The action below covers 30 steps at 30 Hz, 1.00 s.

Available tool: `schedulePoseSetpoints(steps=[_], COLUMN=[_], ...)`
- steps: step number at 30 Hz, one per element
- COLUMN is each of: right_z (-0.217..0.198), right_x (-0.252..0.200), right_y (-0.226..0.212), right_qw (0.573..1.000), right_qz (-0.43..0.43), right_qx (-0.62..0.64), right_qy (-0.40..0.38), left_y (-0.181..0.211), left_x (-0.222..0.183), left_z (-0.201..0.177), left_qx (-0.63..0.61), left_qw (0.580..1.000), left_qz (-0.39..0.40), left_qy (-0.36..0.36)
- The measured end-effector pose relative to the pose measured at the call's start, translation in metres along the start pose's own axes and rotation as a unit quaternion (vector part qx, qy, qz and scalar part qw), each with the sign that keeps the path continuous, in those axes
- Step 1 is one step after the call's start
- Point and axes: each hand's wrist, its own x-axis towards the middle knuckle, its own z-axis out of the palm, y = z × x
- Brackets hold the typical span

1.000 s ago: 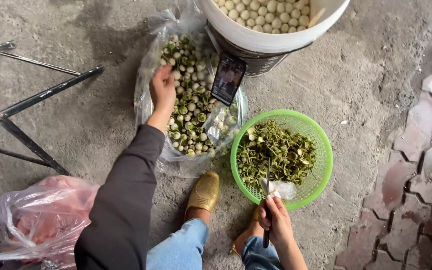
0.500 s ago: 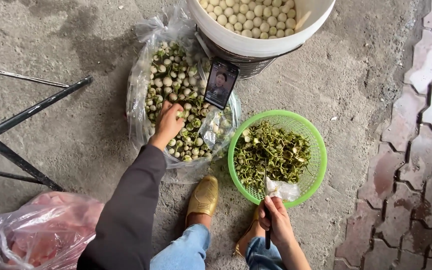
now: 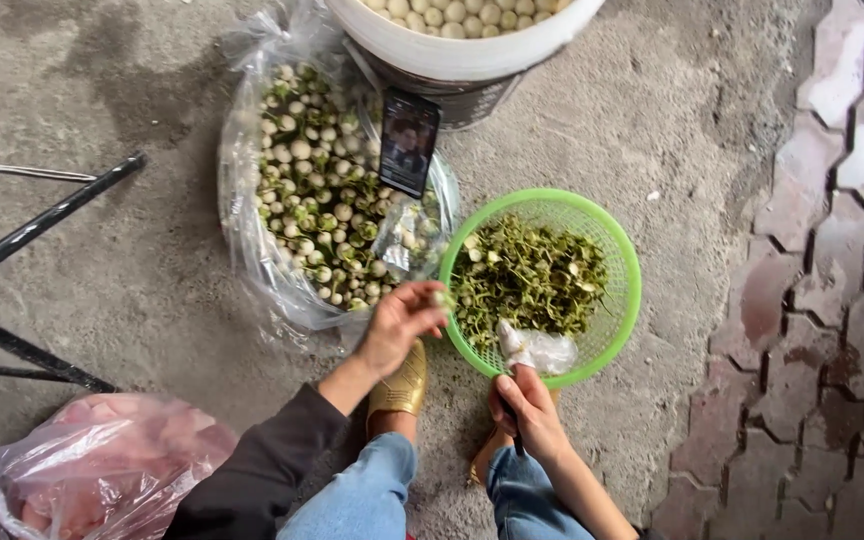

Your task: Trimming the stems off small eggplants using a knife and placing them into a bucket for processing.

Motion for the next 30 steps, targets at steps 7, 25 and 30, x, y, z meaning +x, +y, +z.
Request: schedulePoseSetpoints(steps=[7,25,30], right_z=[0.02,-0.027,-0.038], right_x=[-0.005,-0.014,-0.013], right_y=[-0.034,-0.005,0.007], right_qw=[0.987,0.969,0.958], right_qz=[-0.109,-0.096,-0.097], right_qx=[-0.106,0.227,0.264], right_qy=[-0.06,-0.024,-0.061], left_y=[-0.04,-0.03,-0.041], left_x=[-0.034,-0.043,-0.036], left_z=[0.057,0.103,0.094], left_qx=[-0.114,-0.014,-0.124], left_qw=[0.983,0.99,0.979], left_qz=[-0.133,-0.103,-0.149], left_qy=[-0.057,-0.091,-0.063])
